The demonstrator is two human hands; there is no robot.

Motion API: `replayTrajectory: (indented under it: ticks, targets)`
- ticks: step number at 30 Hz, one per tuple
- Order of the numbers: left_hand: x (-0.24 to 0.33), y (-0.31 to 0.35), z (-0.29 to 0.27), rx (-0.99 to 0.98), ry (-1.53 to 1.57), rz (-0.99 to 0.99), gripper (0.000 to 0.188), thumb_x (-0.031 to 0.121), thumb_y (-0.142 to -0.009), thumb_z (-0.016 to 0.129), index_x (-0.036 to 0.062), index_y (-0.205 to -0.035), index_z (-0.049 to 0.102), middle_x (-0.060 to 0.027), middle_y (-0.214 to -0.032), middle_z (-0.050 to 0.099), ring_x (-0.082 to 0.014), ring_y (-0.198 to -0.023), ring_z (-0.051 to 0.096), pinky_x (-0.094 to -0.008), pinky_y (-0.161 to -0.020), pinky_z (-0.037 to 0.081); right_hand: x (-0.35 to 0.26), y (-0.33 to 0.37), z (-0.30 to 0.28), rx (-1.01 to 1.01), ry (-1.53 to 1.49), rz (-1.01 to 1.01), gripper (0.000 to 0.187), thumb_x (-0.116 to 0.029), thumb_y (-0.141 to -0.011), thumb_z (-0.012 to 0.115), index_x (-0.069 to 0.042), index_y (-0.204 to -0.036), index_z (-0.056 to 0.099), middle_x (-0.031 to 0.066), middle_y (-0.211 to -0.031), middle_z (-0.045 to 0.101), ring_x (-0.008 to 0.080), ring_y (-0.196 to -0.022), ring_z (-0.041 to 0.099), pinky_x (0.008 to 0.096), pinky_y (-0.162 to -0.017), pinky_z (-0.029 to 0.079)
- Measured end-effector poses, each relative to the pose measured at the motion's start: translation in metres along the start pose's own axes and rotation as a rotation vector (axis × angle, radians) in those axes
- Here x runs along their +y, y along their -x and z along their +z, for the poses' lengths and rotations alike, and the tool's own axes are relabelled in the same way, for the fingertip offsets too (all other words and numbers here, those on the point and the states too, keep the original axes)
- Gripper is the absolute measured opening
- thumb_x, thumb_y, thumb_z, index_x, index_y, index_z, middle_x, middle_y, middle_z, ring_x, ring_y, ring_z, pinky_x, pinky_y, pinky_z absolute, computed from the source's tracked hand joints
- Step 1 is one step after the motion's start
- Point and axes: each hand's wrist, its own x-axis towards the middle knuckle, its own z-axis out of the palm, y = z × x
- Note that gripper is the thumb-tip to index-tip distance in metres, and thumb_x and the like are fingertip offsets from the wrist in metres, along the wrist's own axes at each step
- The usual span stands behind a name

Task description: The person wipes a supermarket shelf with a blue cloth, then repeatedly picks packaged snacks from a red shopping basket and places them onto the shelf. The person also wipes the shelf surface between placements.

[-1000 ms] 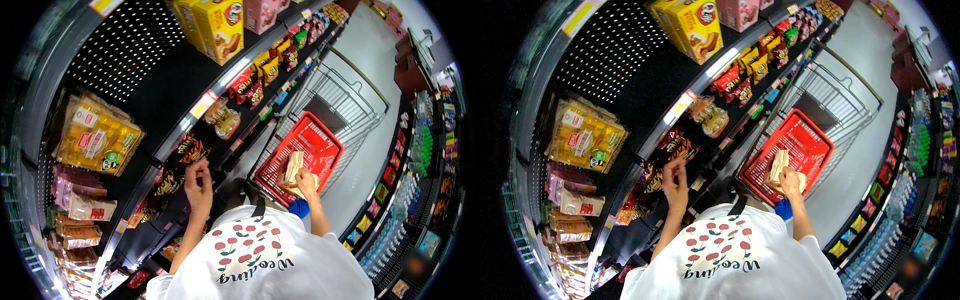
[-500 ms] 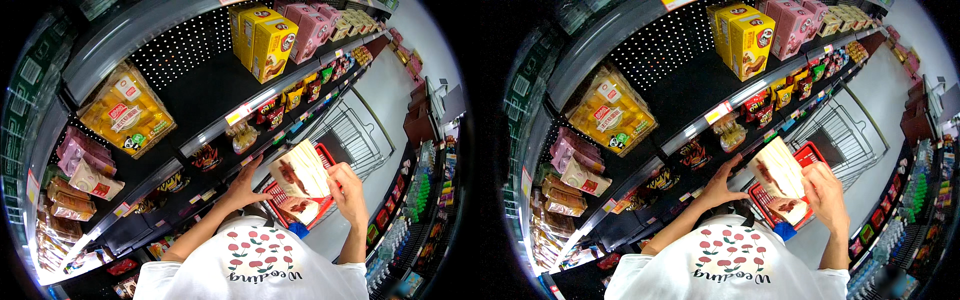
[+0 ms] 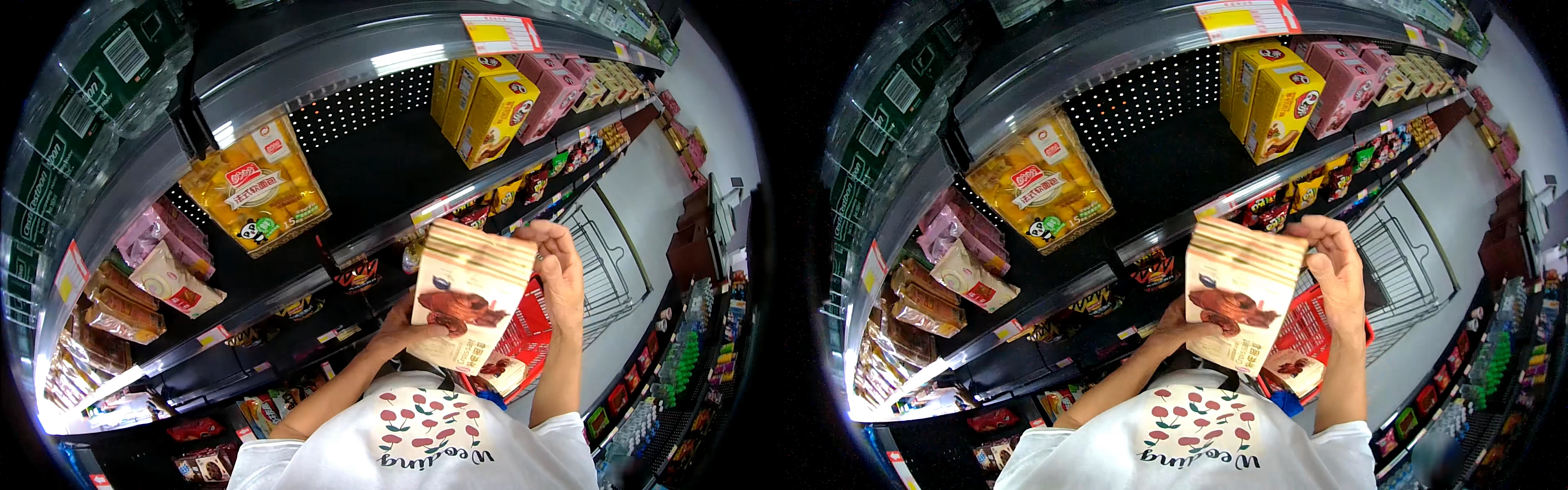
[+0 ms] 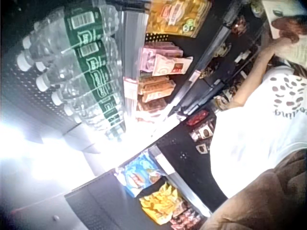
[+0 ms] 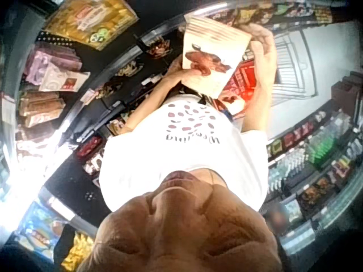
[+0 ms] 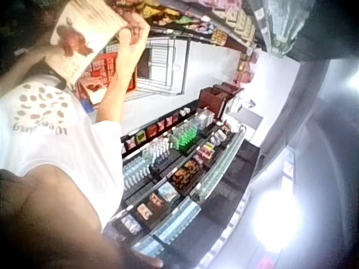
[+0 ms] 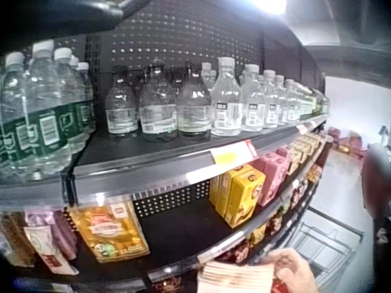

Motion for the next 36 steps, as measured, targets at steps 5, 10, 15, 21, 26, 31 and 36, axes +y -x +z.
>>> replayTrajectory:
  ticks: [5,10,15,21,26,31,36]
  targets:
    - [0.036,-0.011,-0.017,0.149,0.098,0.276,0.072,0.002,-0.077,0.087,0.0044,-0.14,0.052,-0.0068,-0.13,0.065,-0.0144,-0.115,0.063,-0.032,-0.1,0.053,0.04,0.007,0.015,-0.148,0.371,0.164,0.097,-0.039,-0.074,0.088,0.002,-0.15,0.042,0.018,-0.131,0.063,0.0273,-0.121,0.06,0.0403,-0.101,0.049]
    - [0.087,-0.042,-0.029,0.259,-0.102,0.463,0.066,0.001,-0.079,0.085,0.0036,-0.135,0.051,-0.006,-0.126,0.065,-0.0141,-0.114,0.063,-0.0308,-0.098,0.052,0.042,-0.031,0.047,-0.219,0.444,0.229,0.065,-0.019,-0.082,0.083,0.004,-0.135,0.054,0.0184,-0.123,0.068,0.0272,-0.115,0.065,0.0374,-0.101,0.048]
    - [0.136,-0.083,-0.04,0.338,-0.17,0.62,0.06,0.007,-0.086,0.081,0.0016,-0.137,0.048,-0.0097,-0.127,0.063,-0.0148,-0.112,0.062,-0.031,-0.096,0.053,0.06,-0.107,0.054,-0.273,0.382,0.013,0.061,-0.024,-0.086,0.082,0.002,-0.133,0.054,0.0154,-0.119,0.067,0.0212,-0.11,0.063,0.0369,-0.096,0.049]
    - [0.176,-0.131,-0.064,0.519,-0.428,0.616,0.067,0.031,-0.094,0.075,-0.0027,-0.142,0.042,-0.0146,-0.131,0.061,-0.0211,-0.116,0.062,-0.0333,-0.099,0.05,0.095,-0.21,0.064,-0.425,0.322,-0.067,0.067,-0.024,-0.088,0.082,0.001,-0.141,0.05,0.0101,-0.13,0.062,0.0152,-0.118,0.055,0.0321,-0.101,0.047]
    - [0.182,-0.171,-0.106,0.631,-0.62,0.49,0.084,0.047,-0.096,0.068,-0.0021,-0.153,0.03,-0.0204,-0.143,0.054,-0.0296,-0.13,0.054,-0.0366,-0.109,0.042,0.122,-0.261,0.079,-0.452,0.286,-0.059,0.057,-0.015,-0.089,0.077,-0.001,-0.139,0.053,0.0116,-0.13,0.065,0.0194,-0.118,0.058,0.0325,-0.102,0.046]
    - [0.177,-0.198,-0.134,0.77,-0.736,0.516,0.09,0.048,-0.096,0.067,-0.0011,-0.158,0.024,-0.0233,-0.15,0.048,-0.0323,-0.14,0.047,-0.0373,-0.115,0.037,0.133,-0.285,0.097,-0.438,0.199,0.054,0.063,-0.006,-0.087,0.075,-0.002,-0.144,0.047,0.0121,-0.134,0.061,0.0204,-0.12,0.056,0.0323,-0.106,0.044]
    - [0.17,-0.2,-0.138,0.686,-0.732,0.372,0.092,0.041,-0.093,0.071,-0.0034,-0.158,0.024,-0.0258,-0.152,0.045,-0.0346,-0.139,0.047,-0.0387,-0.114,0.038,0.143,-0.28,0.106,-0.296,0.174,0.116,0.065,0.005,-0.089,0.065,-0.001,-0.149,0.039,0.014,-0.135,0.059,0.0203,-0.123,0.056,0.0333,-0.107,0.043]
